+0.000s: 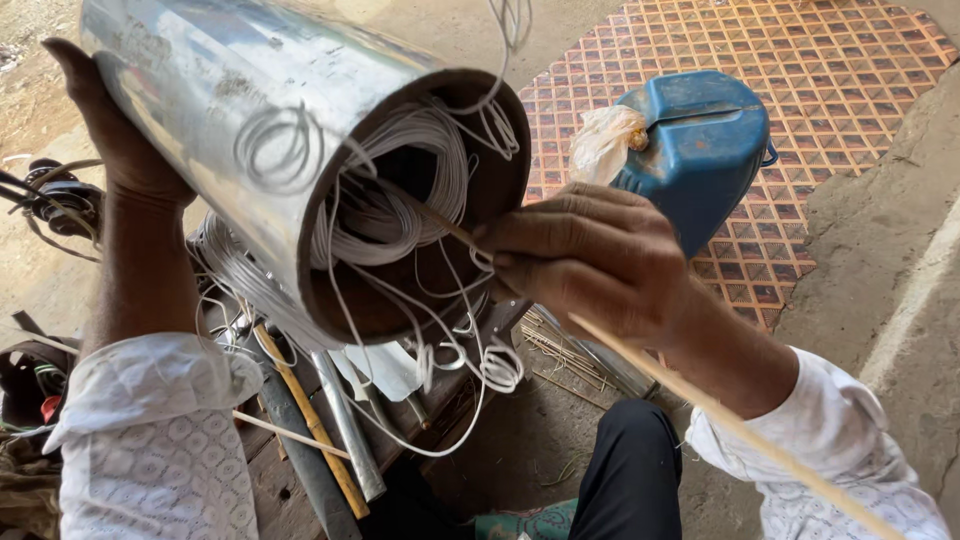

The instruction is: The person sits at an outdoor workbench and works with a metal drum filled with coiled wire, reaching inside to pull and arrange the wire loops. They use a long wooden stick to draw wire out of the drum, hammer a wooden dowel, and handle a white plastic strip.

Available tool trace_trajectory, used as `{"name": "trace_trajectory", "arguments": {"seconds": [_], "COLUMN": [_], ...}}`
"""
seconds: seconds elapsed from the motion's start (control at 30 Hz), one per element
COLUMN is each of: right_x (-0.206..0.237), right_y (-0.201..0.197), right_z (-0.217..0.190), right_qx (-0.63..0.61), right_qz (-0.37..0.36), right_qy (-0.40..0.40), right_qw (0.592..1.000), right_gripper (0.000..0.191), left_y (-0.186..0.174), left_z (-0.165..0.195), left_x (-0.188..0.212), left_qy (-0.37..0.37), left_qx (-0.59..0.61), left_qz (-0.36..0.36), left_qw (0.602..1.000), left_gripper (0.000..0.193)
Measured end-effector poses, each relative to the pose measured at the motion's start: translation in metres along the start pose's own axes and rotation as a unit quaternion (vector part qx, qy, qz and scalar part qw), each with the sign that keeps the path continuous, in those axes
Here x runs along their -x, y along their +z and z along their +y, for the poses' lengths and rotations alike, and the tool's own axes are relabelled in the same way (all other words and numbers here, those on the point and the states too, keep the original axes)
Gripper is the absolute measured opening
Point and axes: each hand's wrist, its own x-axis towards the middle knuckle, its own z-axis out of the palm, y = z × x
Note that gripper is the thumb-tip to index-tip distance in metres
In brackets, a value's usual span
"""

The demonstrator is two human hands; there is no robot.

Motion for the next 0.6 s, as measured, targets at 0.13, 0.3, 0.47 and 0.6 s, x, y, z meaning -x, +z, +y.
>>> {"name": "trace_trajectory", "arguments": {"seconds": [0.13, 0.3, 0.47, 0.6], "right_x": [-0.011, -0.018, -0.019, -0.014], "right_y": [0.001, 0.0, 0.008, 0.013], "right_z": [0.005, 0.009, 0.016, 0.012], "right_qx": [0.011, 0.013, 0.022, 0.062], "right_qz": [-0.007, -0.059, -0.062, -0.019], "right_qy": [-0.048, -0.059, -0.085, -0.091], "right_qw": [0.999, 0.996, 0.994, 0.994], "right_gripper": [0.018, 0.016, 0.02, 0.017], "left_y": [-0.003, -0.007, -0.003, 0.008], "left_z": [-0.002, -0.001, 0.002, 0.012], "left_x": [-0.003, -0.011, -0.013, -0.009], "left_qy": [0.026, 0.061, 0.073, 0.045], "left_qx": [-0.029, -0.073, -0.051, 0.039], "left_qz": [0.017, 0.04, 0.041, 0.007], "left_qw": [0.999, 0.995, 0.995, 0.998], "left_gripper": [0.101, 0.097, 0.095, 0.091]}}
